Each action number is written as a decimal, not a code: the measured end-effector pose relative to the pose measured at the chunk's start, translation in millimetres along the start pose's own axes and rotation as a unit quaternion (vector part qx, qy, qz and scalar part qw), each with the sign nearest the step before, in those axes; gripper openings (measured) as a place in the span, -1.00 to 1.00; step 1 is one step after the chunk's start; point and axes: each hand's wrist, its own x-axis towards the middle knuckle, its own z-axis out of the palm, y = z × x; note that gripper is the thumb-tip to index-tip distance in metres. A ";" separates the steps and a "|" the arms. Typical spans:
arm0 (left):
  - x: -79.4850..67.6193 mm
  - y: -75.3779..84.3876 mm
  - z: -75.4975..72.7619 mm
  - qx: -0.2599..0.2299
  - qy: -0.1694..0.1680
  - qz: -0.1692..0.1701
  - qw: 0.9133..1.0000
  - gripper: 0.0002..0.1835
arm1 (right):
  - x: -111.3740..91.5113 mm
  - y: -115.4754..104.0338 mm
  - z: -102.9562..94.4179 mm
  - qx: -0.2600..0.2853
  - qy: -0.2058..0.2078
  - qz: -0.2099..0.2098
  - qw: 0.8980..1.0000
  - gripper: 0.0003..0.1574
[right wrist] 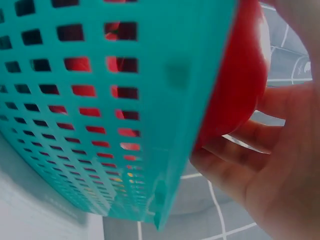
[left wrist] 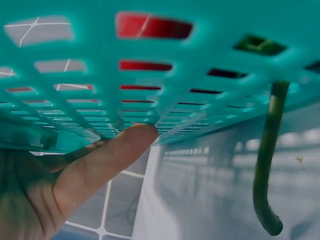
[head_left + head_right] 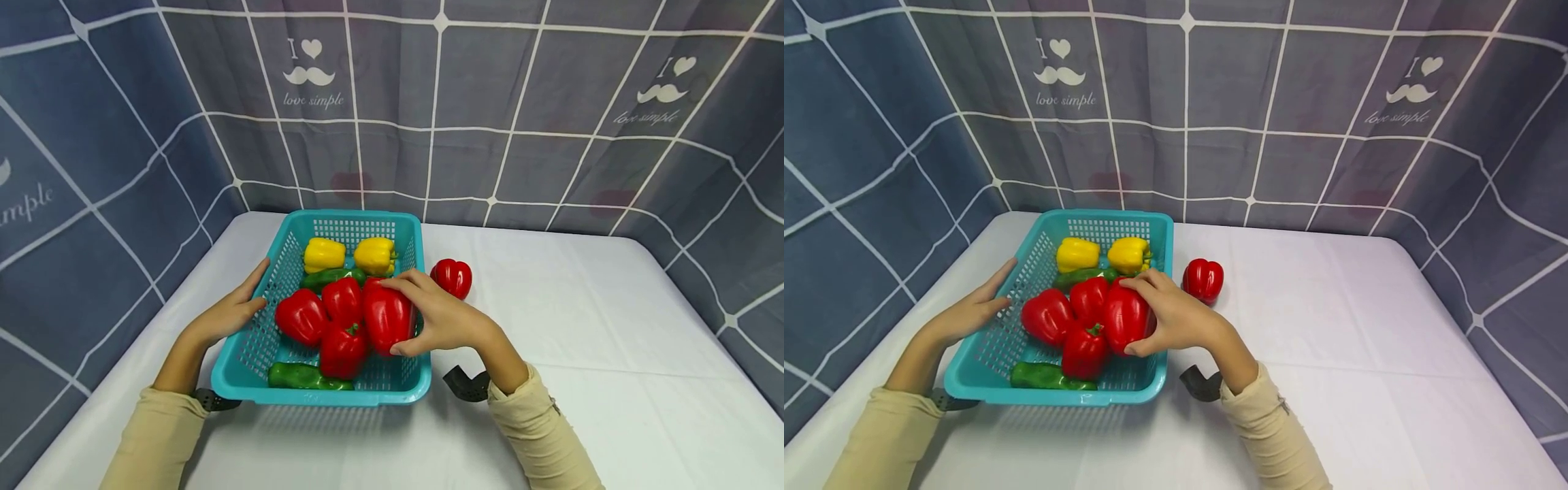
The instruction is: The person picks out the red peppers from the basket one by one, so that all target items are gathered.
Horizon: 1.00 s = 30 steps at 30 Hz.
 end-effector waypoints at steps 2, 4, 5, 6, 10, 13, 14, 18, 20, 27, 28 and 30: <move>-0.2 1.0 -0.2 -0.001 0.001 -0.001 1.000 -0.20 | -1.5 0.0 -3.6 0.007 0.010 0.009 1.000 0.10; -0.2 1.3 -0.3 -0.002 0.001 -0.002 1.000 -0.20 | -2.8 0.7 -7.2 0.014 0.019 0.017 1.000 0.11; -0.1 1.1 -0.3 -0.004 0.001 -0.001 1.000 -0.19 | -3.5 1.3 -8.9 0.018 0.023 0.018 0.999 0.11; -0.1 1.3 -0.3 -0.006 0.000 0.000 1.000 -0.19 | -4.3 2.0 -10.6 0.023 0.027 0.019 0.999 0.11; 0.3 1.3 -0.2 -0.011 -0.002 0.000 1.000 -0.18 | -7.6 6.6 -16.9 0.035 0.045 0.017 0.998 0.08; 0.5 1.7 -0.1 -0.007 -0.002 0.000 1.000 -0.19 | -10.8 10.3 -23.1 0.045 0.059 0.015 0.997 0.04; 0.6 1.9 -0.2 -0.004 -0.002 -0.001 1.000 -0.19 | -12.0 11.8 -25.4 0.050 0.065 0.015 0.997 0.04; 0.9 2.2 -0.8 0.002 -0.001 -0.002 1.000 -0.21 | -17.1 15.9 -34.6 0.064 0.083 0.020 0.994 0.03; 1.2 2.2 -0.9 0.002 -0.001 -0.005 1.000 -0.21 | -19.4 17.8 -38.3 0.065 0.091 0.024 0.993 0.04; -0.1 4.2 -0.1 0.001 -0.003 -0.001 1.000 -0.21 | -26.8 26.1 -46.8 0.047 0.116 0.031 0.992 0.01; -0.2 4.3 -0.1 0.000 -0.003 -0.001 1.000 -0.21 | -27.8 27.0 -47.8 0.045 0.120 0.031 0.991 0.01; -0.1 4.1 -0.2 -0.001 -0.003 0.000 1.000 -0.21 | -29.6 29.2 -49.4 0.041 0.125 0.031 0.991 0.01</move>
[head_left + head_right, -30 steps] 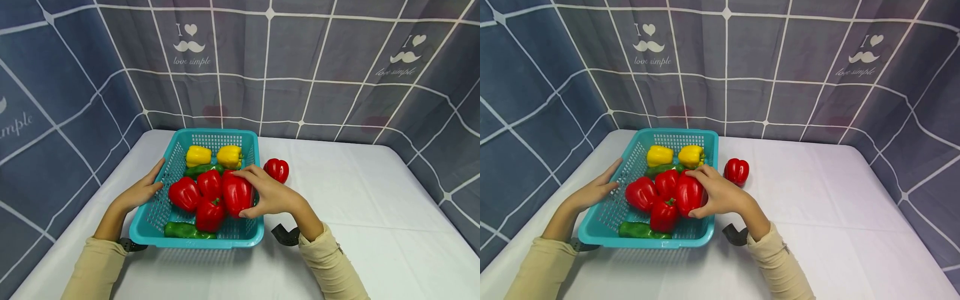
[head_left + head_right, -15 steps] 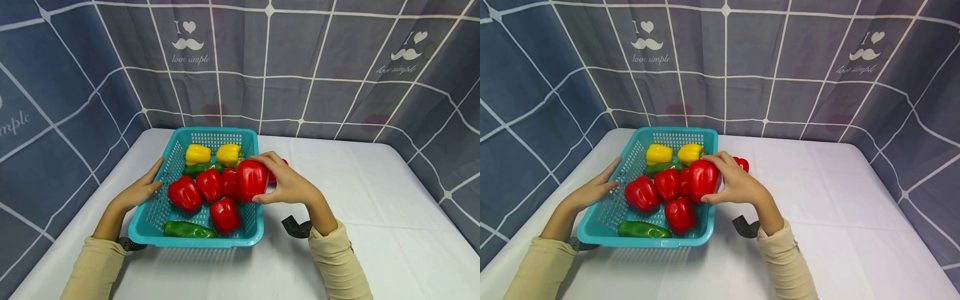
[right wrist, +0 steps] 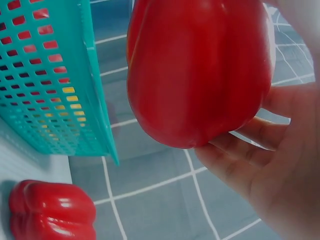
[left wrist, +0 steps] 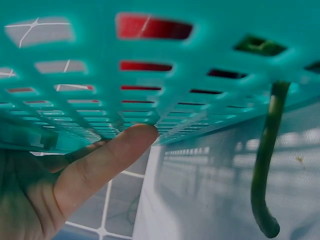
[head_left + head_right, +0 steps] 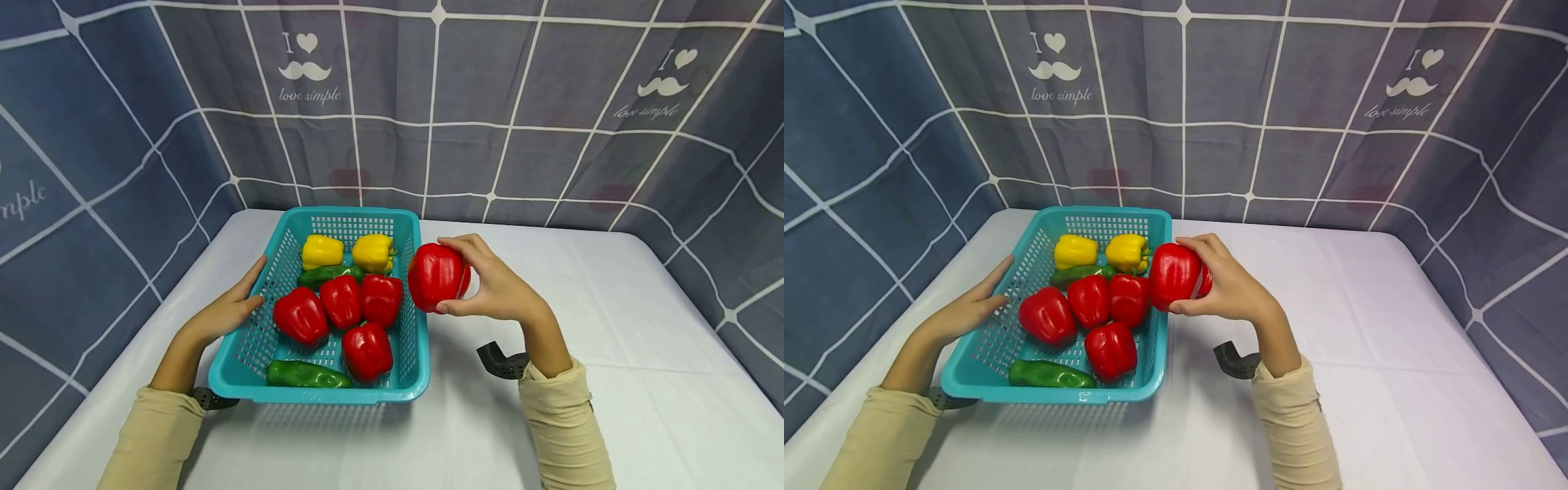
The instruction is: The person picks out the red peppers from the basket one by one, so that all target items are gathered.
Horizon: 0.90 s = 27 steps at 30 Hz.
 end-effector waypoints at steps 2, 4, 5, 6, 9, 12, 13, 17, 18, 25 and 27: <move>-0.1 -0.1 -0.1 -0.002 0.000 0.002 1.000 -0.22 | -0.9 2.7 -1.7 -0.004 0.005 0.002 1.000 0.00; -0.1 -0.2 -0.2 -0.003 0.000 0.003 1.000 -0.21 | -1.7 5.9 -3.2 -0.009 0.009 0.005 1.000 0.00; -0.1 -0.4 -0.2 -0.003 -0.001 0.004 1.000 -0.21 | -1.9 7.5 -3.9 -0.011 0.010 0.008 1.000 0.00; 0.0 -0.5 -0.1 -0.003 -0.001 0.005 1.000 -0.22 | -2.3 8.6 -4.6 -0.013 0.010 0.009 1.000 0.00; -0.1 -0.6 -0.1 -0.003 -0.001 0.005 1.000 -0.22 | -2.8 12.2 -6.9 -0.017 0.011 0.019 1.000 0.00; -0.1 -0.8 -0.1 -0.003 0.001 0.004 1.000 -0.21 | -3.6 15.8 -9.1 -0.018 0.012 0.031 0.999 0.01; -0.2 -0.8 -0.2 -0.003 0.002 0.004 1.000 -0.21 | -3.8 17.1 -9.9 -0.016 0.012 0.036 0.999 0.01; -0.2 -1.7 -0.3 0.001 0.002 0.004 1.000 -0.21 | -4.5 22.5 -12.4 -0.008 0.012 0.052 0.999 0.04; -0.2 -1.9 -0.3 0.002 0.002 0.005 1.000 -0.21 | -4.6 23.5 -13.0 -0.007 0.011 0.056 0.998 0.04; 0.3 -1.9 -0.7 0.004 0.002 0.001 1.000 -0.21 | -6.2 35.3 -17.4 -0.005 0.009 0.077 0.997 0.08; 0.3 -1.4 -0.7 0.003 0.003 0.000 1.000 -0.21 | -7.2 37.9 -19.0 -0.004 0.010 0.082 0.997 0.09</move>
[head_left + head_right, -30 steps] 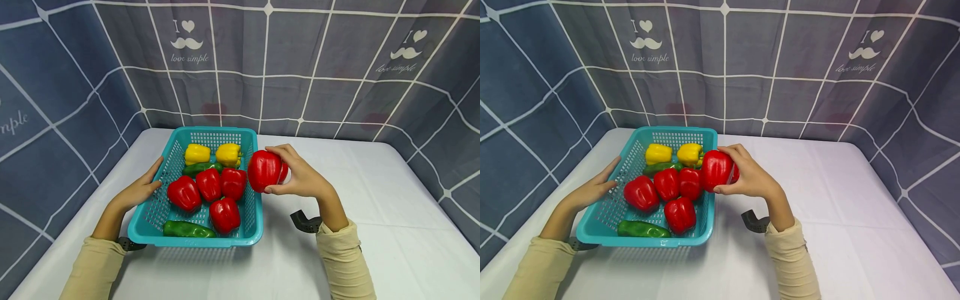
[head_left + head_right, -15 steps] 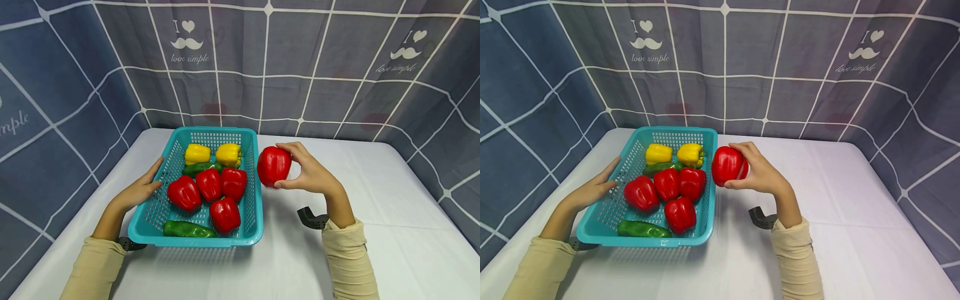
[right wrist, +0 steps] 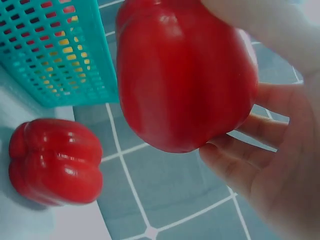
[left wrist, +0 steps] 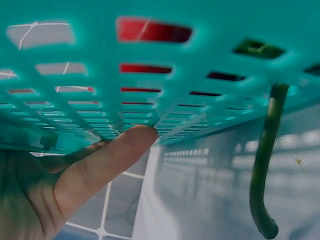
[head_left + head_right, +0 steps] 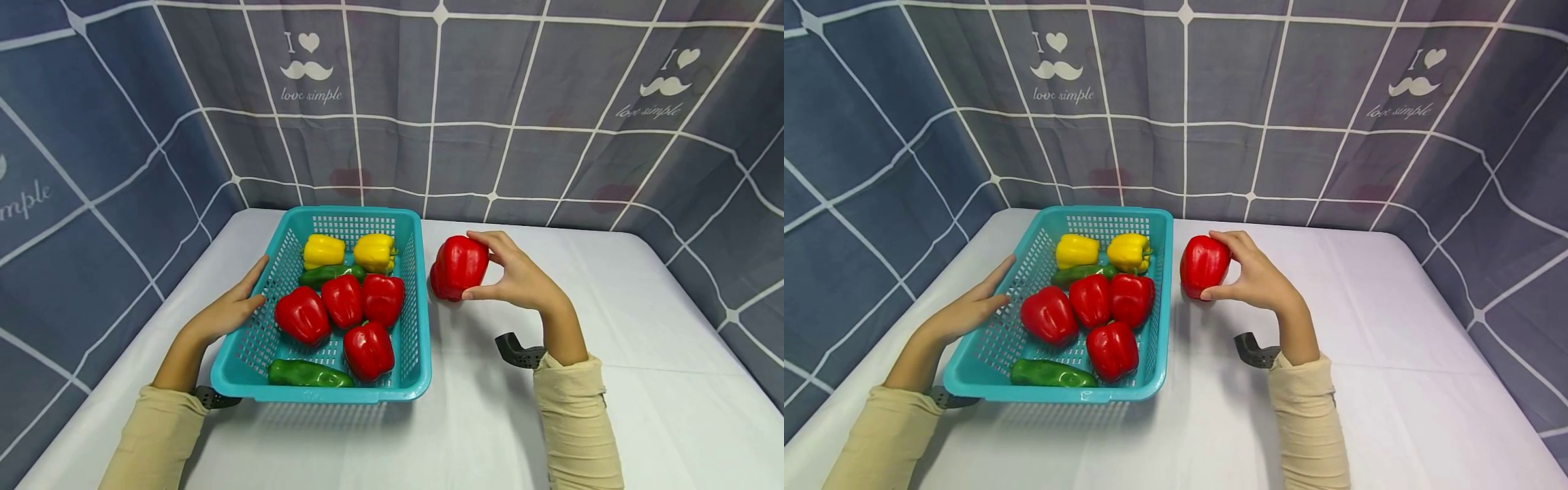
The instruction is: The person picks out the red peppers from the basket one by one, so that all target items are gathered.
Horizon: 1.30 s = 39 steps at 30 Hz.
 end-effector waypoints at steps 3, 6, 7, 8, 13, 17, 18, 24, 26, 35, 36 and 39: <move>0.1 1.0 0.2 -0.001 0.000 0.000 1.000 -0.21 | -1.0 3.7 -2.2 -0.003 0.003 0.010 1.000 0.10; 0.0 1.4 0.1 0.000 0.000 0.000 1.000 -0.21 | -1.9 7.1 -4.3 -0.011 0.004 0.021 1.000 0.12; 0.0 1.3 0.1 -0.001 0.000 0.000 1.000 -0.21 | -2.2 8.0 -5.0 -0.015 0.003 0.026 1.000 0.12; -0.2 1.3 0.1 -0.002 0.001 0.000 1.000 -0.21 | -2.3 9.2 -5.8 -0.019 0.001 0.029 0.999 0.13; -1.3 0.6 0.6 -0.008 0.002 0.002 1.000 -0.21 | -3.0 14.0 -9.4 -0.041 -0.007 0.054 0.998 0.16; -2.2 0.2 0.9 -0.006 0.003 0.002 1.000 -0.21 | -3.8 19.2 -11.5 -0.064 -0.005 0.064 0.996 0.17; -2.3 0.1 0.9 -0.005 0.004 0.003 1.000 -0.21 | -3.9 20.7 -11.9 -0.068 -0.004 0.065 0.996 0.17; -2.0 0.2 0.8 -0.002 0.005 0.001 1.000 -0.21 | -3.9 30.9 -13.2 -0.077 -0.006 0.079 0.994 0.16; -1.5 0.0 0.8 -0.003 0.005 0.001 1.000 -0.21 | -3.6 34.1 -13.6 -0.079 -0.009 0.085 0.993 0.16; -0.3 -2.6 1.6 -0.010 0.002 0.007 1.000 -0.20 | -4.5 45.1 -14.5 -0.085 -0.023 0.107 0.990 0.17; -0.2 -3.3 1.6 -0.010 0.003 0.010 1.000 -0.21 | -4.5 46.2 -14.4 -0.085 -0.023 0.110 0.990 0.17; 0.5 -6.9 1.7 -0.004 0.006 0.018 1.000 -0.22 | -4.8 49.7 -13.6 -0.086 -0.026 0.115 0.989 0.17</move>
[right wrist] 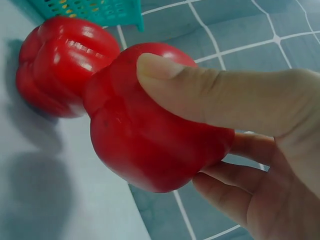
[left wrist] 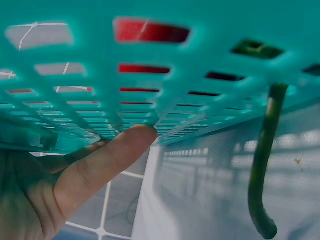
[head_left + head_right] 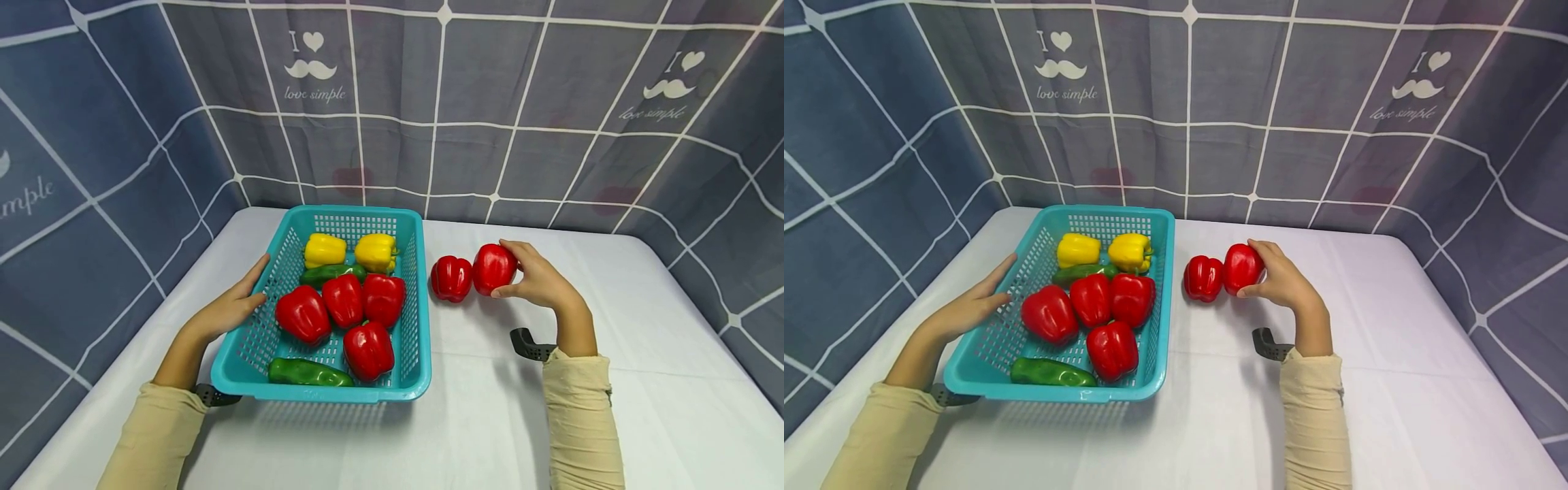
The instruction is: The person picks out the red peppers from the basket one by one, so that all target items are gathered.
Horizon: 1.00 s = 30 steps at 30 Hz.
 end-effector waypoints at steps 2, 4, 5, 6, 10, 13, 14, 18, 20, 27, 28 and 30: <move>0.0 -0.3 0.2 -0.002 0.000 -0.003 1.000 -0.22 | 0.8 2.3 0.9 -0.002 -0.003 0.004 1.000 0.16; 0.1 0.0 -0.3 -0.003 0.000 -0.011 1.000 -0.22 | 0.9 3.8 1.8 -0.004 -0.006 0.008 1.000 0.16; 0.2 1.2 -0.6 -0.007 -0.003 -0.017 1.000 -0.22 | 0.9 4.7 2.2 -0.005 -0.007 0.009 1.000 0.15; 0.0 2.5 -0.9 -0.009 -0.004 -0.021 1.000 -0.22 | 0.9 5.5 2.6 -0.005 -0.008 0.011 1.000 0.15; -0.8 6.4 -0.9 -0.014 -0.005 -0.022 1.000 -0.21 | 1.9 9.5 4.7 -0.006 -0.004 0.012 1.000 0.14; -1.2 6.6 -0.1 -0.018 -0.004 -0.019 1.000 -0.21 | 3.1 11.9 6.3 -0.005 -0.004 0.010 1.000 0.13; -1.3 6.3 0.0 -0.020 -0.004 -0.019 1.000 -0.21 | 3.6 12.4 6.8 -0.004 -0.004 0.009 1.000 0.13; -0.5 4.5 0.1 -0.023 -0.006 -0.016 1.000 -0.21 | 4.2 14.1 8.3 -0.001 -0.006 0.007 1.000 0.13; -0.4 4.2 -0.1 -0.025 -0.006 -0.017 1.000 -0.20 | 4.7 14.7 8.8 -0.001 -0.007 0.008 1.000 0.14; -0.9 5.1 -0.1 -0.030 -0.007 -0.019 0.999 -0.20 | 6.4 16.9 10.0 -0.004 -0.012 0.017 1.000 0.14; -0.9 5.0 0.1 -0.030 -0.007 -0.020 0.999 -0.20 | 6.6 17.2 10.3 -0.005 -0.012 0.017 1.000 0.14; -1.2 5.2 0.2 -0.027 -0.006 -0.020 0.999 -0.20 | 7.0 18.2 11.1 -0.004 -0.012 0.017 1.000 0.14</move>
